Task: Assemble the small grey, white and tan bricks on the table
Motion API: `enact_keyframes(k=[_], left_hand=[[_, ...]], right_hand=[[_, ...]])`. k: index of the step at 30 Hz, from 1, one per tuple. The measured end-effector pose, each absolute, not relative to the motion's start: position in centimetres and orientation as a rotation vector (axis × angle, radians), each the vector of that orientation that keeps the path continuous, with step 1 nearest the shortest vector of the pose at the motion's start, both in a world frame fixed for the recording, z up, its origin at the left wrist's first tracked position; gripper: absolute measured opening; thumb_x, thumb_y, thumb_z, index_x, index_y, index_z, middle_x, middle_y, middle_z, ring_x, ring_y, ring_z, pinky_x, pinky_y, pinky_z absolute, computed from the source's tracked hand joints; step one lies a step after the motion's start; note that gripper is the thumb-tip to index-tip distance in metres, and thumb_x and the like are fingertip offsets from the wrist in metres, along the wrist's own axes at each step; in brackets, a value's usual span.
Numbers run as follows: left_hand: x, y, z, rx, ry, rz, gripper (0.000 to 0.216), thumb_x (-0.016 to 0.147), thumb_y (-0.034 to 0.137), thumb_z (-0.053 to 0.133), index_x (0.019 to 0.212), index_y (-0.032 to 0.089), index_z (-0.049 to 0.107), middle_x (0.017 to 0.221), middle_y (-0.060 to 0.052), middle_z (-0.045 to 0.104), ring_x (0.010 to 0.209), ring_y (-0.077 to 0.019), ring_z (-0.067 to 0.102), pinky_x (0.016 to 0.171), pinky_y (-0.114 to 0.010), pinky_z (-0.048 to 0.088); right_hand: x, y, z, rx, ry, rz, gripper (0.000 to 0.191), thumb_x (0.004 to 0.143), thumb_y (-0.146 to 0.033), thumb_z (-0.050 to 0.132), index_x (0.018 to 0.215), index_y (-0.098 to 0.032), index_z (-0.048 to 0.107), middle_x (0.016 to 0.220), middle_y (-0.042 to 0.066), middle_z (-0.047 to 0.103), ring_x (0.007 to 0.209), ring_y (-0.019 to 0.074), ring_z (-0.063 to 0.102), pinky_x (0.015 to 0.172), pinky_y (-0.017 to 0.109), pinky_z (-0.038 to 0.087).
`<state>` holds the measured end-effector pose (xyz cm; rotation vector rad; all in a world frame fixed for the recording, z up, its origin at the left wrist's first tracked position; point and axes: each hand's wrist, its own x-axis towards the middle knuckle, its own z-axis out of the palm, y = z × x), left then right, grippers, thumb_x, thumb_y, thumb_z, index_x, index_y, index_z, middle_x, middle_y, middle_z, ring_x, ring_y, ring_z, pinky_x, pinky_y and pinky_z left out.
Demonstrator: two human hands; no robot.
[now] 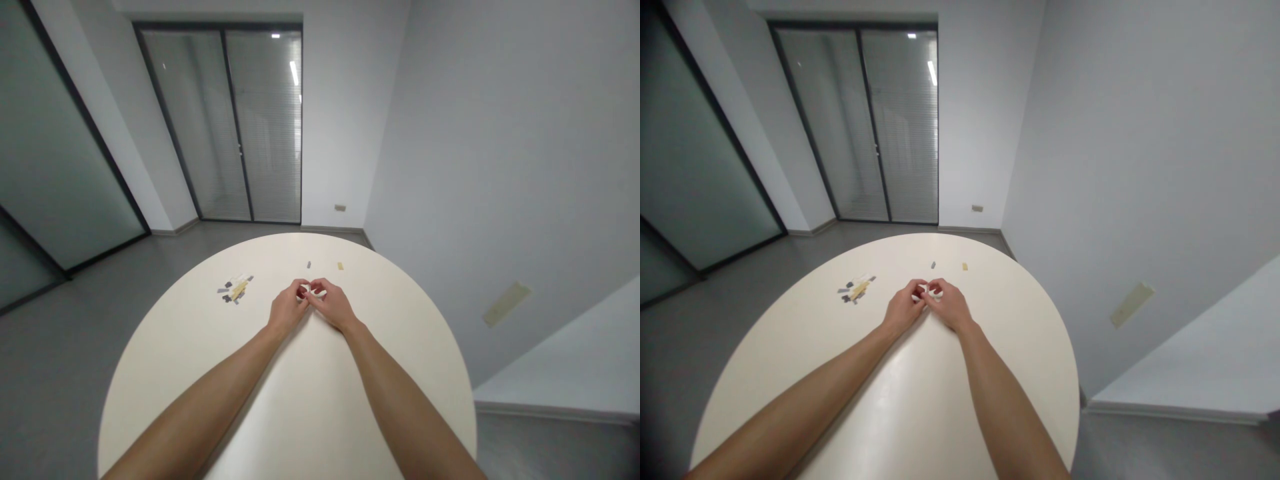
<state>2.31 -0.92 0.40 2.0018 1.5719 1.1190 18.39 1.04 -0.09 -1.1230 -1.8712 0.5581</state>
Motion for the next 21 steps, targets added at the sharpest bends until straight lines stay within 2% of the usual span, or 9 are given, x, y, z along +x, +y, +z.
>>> enact_keyframes(k=[21], left_hand=[[2.32,-0.81,0.30,1.999,1.584,1.136,0.031,0.086,0.023,0.062,0.117,0.027,0.060,0.096,0.001,0.074,0.086,-0.0156,0.068,0.071,-0.026,0.046]], right_hand=[[18.36,1.24,-0.21,-1.100,-1.895,0.543,0.023,0.089,-0.035,0.063,0.109,-0.025,0.067,0.097,0.003,0.072,0.087,0.0171,0.066,0.076,0.030,0.052]])
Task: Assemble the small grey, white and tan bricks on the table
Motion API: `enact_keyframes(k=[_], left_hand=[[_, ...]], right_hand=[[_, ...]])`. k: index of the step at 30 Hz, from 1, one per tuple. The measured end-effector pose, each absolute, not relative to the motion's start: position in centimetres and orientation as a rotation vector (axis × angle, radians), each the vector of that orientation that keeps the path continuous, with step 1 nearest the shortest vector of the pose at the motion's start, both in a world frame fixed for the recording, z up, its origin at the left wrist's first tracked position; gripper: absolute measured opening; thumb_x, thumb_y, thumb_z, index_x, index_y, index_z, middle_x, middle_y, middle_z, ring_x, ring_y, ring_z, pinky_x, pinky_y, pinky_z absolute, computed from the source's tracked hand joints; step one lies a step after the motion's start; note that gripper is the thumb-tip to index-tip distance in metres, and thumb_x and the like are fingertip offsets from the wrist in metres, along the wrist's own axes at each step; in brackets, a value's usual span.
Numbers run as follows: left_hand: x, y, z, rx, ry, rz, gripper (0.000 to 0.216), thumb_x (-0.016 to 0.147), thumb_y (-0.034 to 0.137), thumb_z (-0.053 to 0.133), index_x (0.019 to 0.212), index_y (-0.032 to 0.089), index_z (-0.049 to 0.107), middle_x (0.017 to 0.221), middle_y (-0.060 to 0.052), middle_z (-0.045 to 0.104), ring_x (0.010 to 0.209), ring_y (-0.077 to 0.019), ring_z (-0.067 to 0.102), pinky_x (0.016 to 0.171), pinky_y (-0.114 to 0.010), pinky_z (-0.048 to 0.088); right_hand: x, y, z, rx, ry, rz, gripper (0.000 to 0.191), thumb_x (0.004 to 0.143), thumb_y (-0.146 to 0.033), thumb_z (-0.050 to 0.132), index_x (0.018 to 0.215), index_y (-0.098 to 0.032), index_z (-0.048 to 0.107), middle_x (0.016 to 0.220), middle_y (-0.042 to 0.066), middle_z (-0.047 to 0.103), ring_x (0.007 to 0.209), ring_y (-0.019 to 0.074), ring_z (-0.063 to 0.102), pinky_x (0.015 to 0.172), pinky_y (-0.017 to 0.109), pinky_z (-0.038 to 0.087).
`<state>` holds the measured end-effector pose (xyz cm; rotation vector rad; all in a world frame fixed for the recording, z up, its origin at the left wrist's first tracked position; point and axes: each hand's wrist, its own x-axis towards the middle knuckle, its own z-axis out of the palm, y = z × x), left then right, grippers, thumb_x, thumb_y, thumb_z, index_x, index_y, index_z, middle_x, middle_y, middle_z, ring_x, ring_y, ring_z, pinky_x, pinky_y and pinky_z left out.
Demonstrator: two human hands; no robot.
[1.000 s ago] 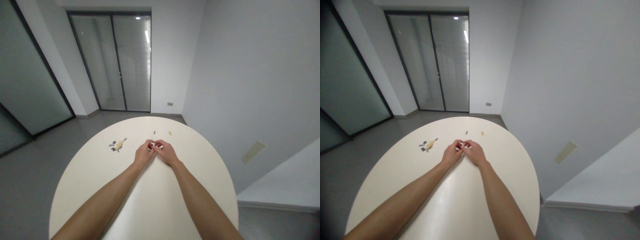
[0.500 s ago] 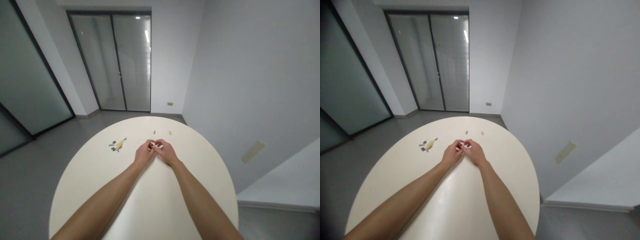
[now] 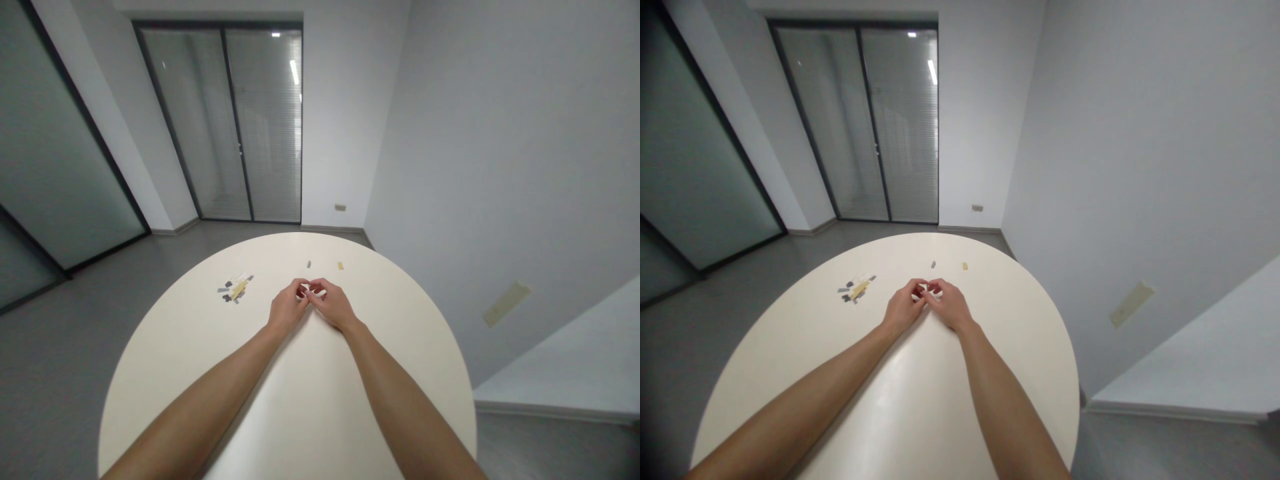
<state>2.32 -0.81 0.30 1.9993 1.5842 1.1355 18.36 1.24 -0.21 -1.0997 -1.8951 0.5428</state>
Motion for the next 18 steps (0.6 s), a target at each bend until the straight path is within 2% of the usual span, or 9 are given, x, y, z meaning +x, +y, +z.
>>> enact_keyframes(k=[10,18], left_hand=[[2.36,-0.74,0.30,1.989,1.608,1.137,0.029,0.085,0.026,0.064,0.114,0.028,0.060,0.091,0.002,0.073,0.084,-0.0151,0.067,0.069,-0.025,0.044],[2.33,-0.73,0.29,2.043,1.632,1.142,0.030,0.084,0.027,0.065,0.113,0.027,0.062,0.085,0.003,0.066,0.080,-0.0145,0.063,0.069,-0.025,0.043]], right_hand=[[18.36,1.36,-0.32,-1.092,-1.900,0.540,0.019,0.091,-0.030,0.059,0.105,-0.024,0.069,0.096,0.003,0.073,0.086,0.0167,0.066,0.076,0.029,0.051],[18.38,1.30,-0.15,-1.085,-1.905,0.525,0.020,0.090,-0.022,0.055,0.104,-0.024,0.069,0.096,0.002,0.073,0.086,0.0166,0.066,0.076,0.028,0.050]])
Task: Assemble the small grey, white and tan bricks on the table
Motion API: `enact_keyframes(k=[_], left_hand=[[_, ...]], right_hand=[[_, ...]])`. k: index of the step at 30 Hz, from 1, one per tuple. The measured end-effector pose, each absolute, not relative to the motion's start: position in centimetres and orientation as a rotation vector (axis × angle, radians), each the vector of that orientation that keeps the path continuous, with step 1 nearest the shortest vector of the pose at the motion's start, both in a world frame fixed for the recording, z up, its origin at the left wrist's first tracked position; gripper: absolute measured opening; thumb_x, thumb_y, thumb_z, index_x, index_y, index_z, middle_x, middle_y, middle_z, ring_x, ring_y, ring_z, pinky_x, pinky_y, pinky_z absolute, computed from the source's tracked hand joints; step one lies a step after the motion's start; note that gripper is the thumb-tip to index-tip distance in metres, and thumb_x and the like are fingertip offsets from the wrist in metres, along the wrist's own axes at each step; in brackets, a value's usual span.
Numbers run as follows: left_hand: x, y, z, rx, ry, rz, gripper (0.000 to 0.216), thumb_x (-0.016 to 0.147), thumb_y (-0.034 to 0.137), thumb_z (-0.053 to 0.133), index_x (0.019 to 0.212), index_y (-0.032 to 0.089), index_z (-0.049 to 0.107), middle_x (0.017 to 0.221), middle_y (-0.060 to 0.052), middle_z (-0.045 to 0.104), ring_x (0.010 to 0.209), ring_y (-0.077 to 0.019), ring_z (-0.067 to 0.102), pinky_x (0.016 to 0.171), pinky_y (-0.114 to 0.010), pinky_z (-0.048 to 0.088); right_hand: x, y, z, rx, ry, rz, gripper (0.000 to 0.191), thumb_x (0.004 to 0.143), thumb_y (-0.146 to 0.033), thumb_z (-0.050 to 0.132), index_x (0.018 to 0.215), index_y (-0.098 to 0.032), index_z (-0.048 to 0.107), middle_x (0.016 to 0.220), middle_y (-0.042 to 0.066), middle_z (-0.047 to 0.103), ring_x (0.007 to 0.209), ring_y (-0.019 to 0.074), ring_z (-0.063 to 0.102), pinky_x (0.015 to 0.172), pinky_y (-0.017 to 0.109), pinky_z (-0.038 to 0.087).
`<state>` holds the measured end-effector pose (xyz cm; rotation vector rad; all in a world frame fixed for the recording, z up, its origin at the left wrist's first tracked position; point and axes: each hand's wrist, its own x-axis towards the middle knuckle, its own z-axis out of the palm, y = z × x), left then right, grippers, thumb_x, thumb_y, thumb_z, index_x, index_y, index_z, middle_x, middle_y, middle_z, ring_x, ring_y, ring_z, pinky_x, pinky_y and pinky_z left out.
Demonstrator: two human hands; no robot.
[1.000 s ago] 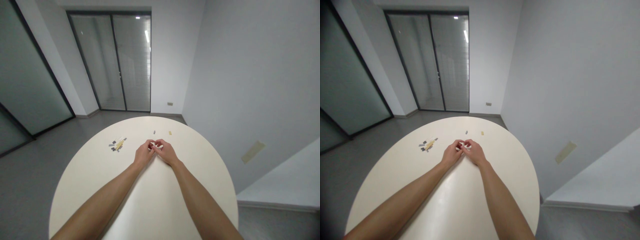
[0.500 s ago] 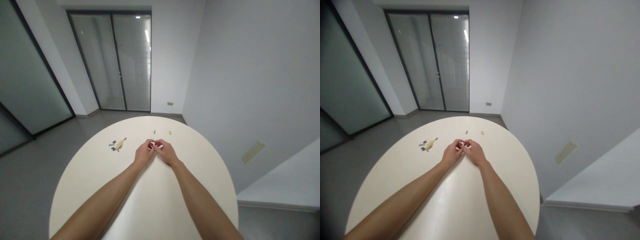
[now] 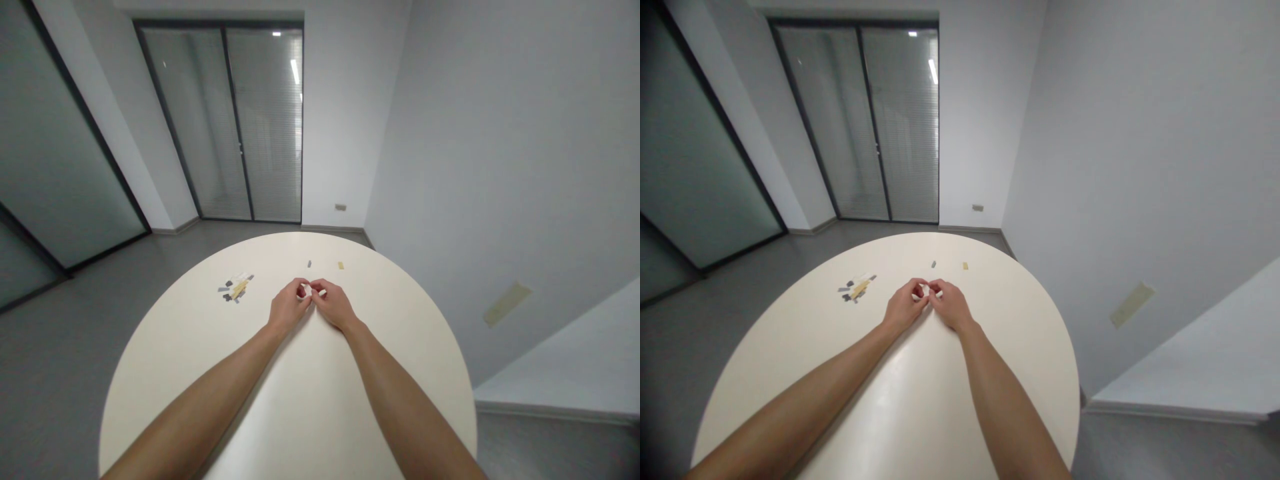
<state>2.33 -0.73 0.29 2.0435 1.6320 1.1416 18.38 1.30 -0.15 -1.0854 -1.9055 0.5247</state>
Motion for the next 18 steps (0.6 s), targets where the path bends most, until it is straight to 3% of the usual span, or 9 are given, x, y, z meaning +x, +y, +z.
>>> enact_keyframes(k=[3,11,18], left_hand=[[2.31,-0.73,0.28,2.067,1.643,1.149,0.030,0.083,0.025,0.065,0.113,0.027,0.062,0.085,0.003,0.065,0.079,-0.0148,0.061,0.070,-0.026,0.044],[2.40,-0.95,0.35,2.072,1.558,1.239,0.030,0.083,0.020,0.065,0.112,0.026,0.062,0.112,-0.001,0.066,0.083,-0.0136,0.064,0.075,-0.028,0.049],[2.39,-0.68,0.09,2.038,1.622,1.208,0.032,0.084,0.022,0.065,0.116,0.024,0.061,0.114,-0.002,0.068,0.087,-0.0156,0.066,0.077,-0.029,0.050]], right_hand=[[18.37,1.23,-0.06,-1.075,-1.905,0.525,0.020,0.090,-0.022,0.054,0.104,-0.024,0.069,0.095,0.001,0.073,0.085,0.0164,0.066,0.076,0.028,0.050],[18.40,1.25,-0.10,-1.087,-1.874,0.549,0.022,0.089,-0.023,0.055,0.107,-0.023,0.067,0.095,0.002,0.073,0.082,0.0161,0.066,0.075,0.029,0.050],[18.47,1.28,-0.11,-1.098,-1.884,0.535,0.019,0.090,-0.026,0.056,0.104,-0.024,0.068,0.095,0.002,0.073,0.084,0.0164,0.066,0.077,0.029,0.051]])
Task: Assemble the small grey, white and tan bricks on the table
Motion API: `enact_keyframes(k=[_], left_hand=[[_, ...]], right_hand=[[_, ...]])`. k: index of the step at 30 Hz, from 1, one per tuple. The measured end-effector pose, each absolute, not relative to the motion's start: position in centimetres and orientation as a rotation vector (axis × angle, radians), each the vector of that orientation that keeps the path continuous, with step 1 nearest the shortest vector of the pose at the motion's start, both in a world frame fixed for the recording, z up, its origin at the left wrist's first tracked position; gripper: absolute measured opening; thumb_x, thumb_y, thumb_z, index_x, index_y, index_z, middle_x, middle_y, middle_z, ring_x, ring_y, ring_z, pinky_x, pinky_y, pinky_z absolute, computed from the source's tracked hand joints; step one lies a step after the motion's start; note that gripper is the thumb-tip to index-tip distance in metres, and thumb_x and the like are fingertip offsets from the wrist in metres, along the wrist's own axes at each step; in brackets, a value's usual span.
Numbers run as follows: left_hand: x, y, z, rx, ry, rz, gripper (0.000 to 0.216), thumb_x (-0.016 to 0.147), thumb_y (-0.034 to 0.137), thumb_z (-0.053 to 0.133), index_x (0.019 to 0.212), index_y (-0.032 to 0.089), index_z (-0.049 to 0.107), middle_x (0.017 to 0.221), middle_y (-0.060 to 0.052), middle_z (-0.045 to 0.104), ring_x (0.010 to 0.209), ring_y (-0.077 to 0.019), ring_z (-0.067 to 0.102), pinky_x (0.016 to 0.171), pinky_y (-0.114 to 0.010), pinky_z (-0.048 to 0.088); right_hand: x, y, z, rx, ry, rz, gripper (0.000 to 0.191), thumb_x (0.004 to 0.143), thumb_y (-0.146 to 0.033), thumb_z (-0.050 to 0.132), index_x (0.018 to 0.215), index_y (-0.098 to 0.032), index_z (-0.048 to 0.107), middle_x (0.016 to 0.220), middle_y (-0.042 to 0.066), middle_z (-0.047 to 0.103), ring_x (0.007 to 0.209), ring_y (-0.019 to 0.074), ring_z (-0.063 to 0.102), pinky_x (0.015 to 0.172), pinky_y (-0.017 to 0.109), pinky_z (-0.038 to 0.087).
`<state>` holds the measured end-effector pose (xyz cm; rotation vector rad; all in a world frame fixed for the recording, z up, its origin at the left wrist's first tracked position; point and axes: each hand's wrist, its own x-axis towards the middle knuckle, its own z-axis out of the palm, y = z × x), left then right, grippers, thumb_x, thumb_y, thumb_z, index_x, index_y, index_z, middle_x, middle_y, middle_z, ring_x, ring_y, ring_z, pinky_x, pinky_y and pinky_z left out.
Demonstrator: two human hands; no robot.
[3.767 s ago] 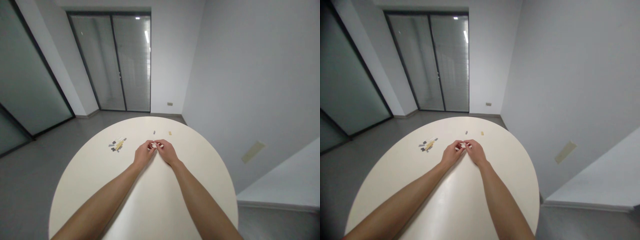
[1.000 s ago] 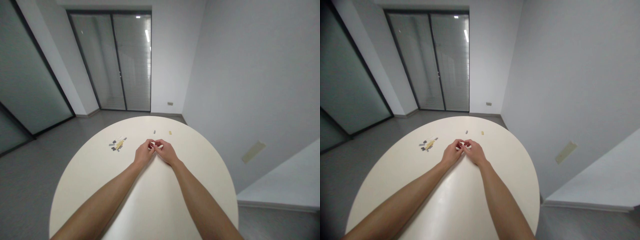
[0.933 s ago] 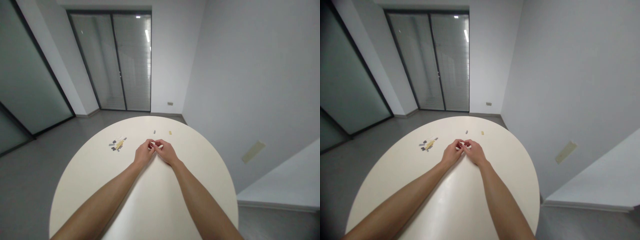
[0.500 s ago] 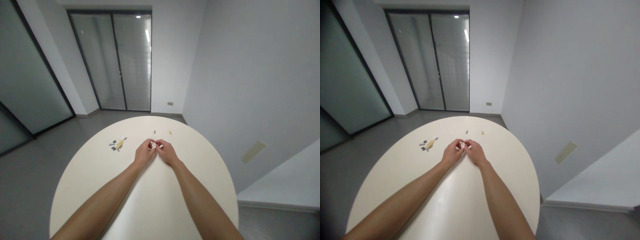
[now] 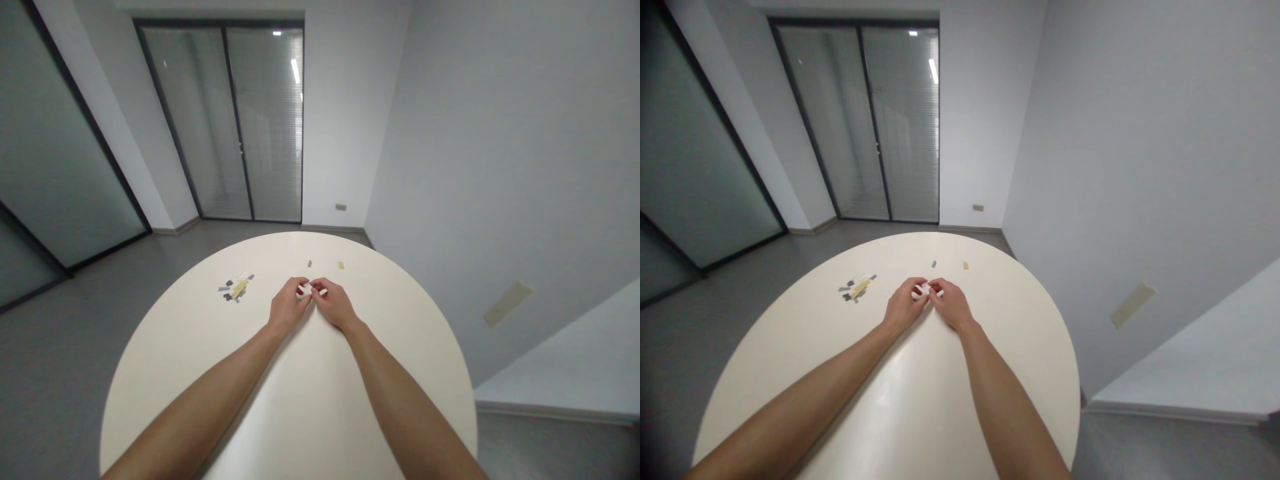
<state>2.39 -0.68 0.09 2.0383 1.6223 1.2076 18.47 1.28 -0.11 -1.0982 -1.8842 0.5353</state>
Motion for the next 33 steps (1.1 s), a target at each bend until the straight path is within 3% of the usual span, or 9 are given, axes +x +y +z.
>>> enact_keyframes(k=[33], left_hand=[[2.39,-0.70,0.09,2.060,1.586,1.219,0.025,0.085,0.026,0.065,0.110,0.024,0.062,0.109,-0.001,0.069,0.085,-0.0146,0.065,0.076,-0.028,0.049]], right_hand=[[18.50,1.14,0.27,-1.107,-1.894,0.553,0.016,0.091,-0.033,0.061,0.092,-0.024,0.074,0.086,0.001,0.075,0.078,0.0168,0.067,0.076,0.029,0.049]])
